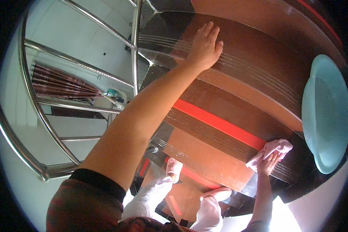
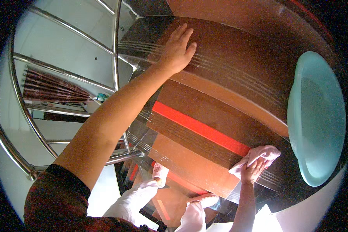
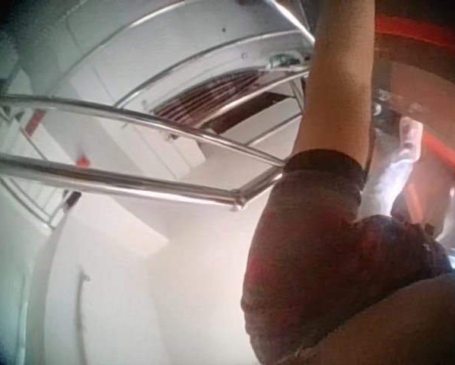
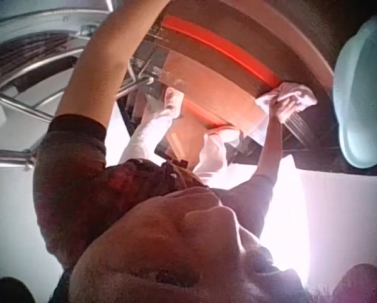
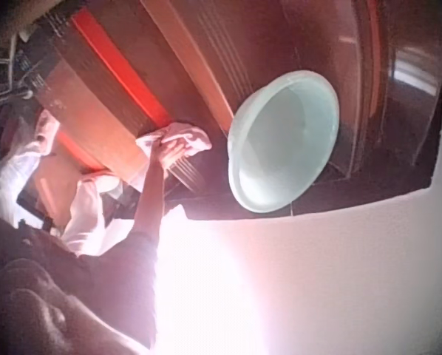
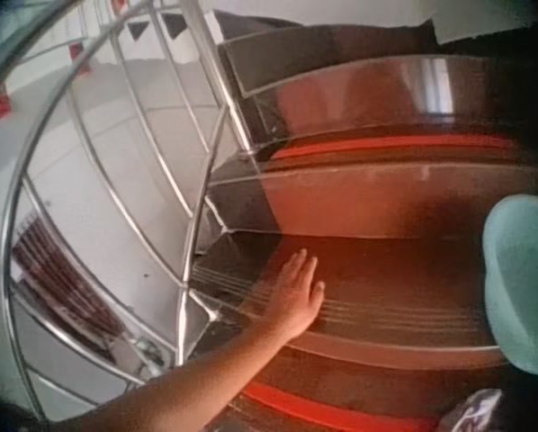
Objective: The person kneels on a spiral staircase and wipes the brown tiled steps with a pink cloth. They move a light blue plastic basin to access different areas and continue wiping the stairs methodically.
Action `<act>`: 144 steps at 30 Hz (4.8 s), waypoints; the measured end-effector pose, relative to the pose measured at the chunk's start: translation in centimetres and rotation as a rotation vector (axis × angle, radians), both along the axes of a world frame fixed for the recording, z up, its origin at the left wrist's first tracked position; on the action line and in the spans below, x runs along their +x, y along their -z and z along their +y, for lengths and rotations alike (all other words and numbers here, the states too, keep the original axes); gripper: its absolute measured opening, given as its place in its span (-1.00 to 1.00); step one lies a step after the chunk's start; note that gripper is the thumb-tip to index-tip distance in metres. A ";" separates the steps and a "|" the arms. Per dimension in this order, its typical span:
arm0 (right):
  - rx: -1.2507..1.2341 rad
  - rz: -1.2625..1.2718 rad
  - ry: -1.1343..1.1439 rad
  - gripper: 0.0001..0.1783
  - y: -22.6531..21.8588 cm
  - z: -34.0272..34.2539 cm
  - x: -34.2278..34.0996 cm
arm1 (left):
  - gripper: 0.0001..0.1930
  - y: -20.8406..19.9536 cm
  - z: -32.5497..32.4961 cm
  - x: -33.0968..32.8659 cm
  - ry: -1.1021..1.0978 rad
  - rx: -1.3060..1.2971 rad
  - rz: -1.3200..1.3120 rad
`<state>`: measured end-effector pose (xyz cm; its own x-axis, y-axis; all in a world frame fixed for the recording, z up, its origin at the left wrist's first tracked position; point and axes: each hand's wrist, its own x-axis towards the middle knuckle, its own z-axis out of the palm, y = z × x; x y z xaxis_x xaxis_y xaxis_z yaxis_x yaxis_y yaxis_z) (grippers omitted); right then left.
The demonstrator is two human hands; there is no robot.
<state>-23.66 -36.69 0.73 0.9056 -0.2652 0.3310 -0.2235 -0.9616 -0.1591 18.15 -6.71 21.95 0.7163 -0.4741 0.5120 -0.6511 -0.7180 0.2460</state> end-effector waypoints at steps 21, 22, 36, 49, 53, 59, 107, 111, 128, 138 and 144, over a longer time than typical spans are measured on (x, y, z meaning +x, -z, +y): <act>0.095 -0.273 -0.136 -0.28 -22.4 8.9 30.2 | -0.45 2.4 -0.9 0.7 -0.152 0.128 0.064; 0.106 -0.201 -0.049 -0.25 -21.6 9.2 30.8 | -0.45 2.2 -1.0 0.7 -0.158 0.137 0.069; -0.001 -0.026 -0.042 -0.23 -20.1 10.3 31.4 | -0.45 1.8 -1.3 0.7 -0.166 0.170 0.156; 0.037 -0.039 -0.050 -0.23 -20.0 10.2 31.6 | -0.48 1.8 -1.4 0.8 -0.179 0.162 0.136; 0.047 -0.012 -0.042 -0.21 -20.3 10.3 31.6 | -0.47 1.5 -1.4 0.9 -0.171 0.141 0.144; 0.114 0.055 -0.040 -0.18 -20.5 10.1 31.6 | -0.48 1.0 -1.4 1.0 -0.171 0.229 0.220; 2.365 -0.710 0.198 -0.31 -44.9 -9.6 6.0 | -0.48 1.0 -1.8 1.4 -0.185 0.240 0.253; 1.863 -0.750 0.372 -0.35 -46.5 -11.0 12.3 | -0.47 0.9 -1.9 1.4 -0.180 0.224 0.242; 1.878 -0.567 0.098 -0.22 -52.9 -15.3 24.0 | -0.48 0.4 -1.8 1.5 -0.170 0.219 0.292; 1.806 -0.504 -0.048 -0.34 -60.8 -23.8 33.6 | -0.51 0.5 -1.7 1.5 -0.172 0.167 0.301; 1.790 -0.381 -0.094 -0.48 -61.8 -27.6 41.3 | -0.49 0.4 -1.7 1.6 -0.172 0.182 0.324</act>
<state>17.67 -64.34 62.53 0.8887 -0.4491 -0.0926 0.1045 0.3948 -0.9128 19.75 -8.45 21.51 0.9033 -0.3956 0.1658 -0.4276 -0.8603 0.2774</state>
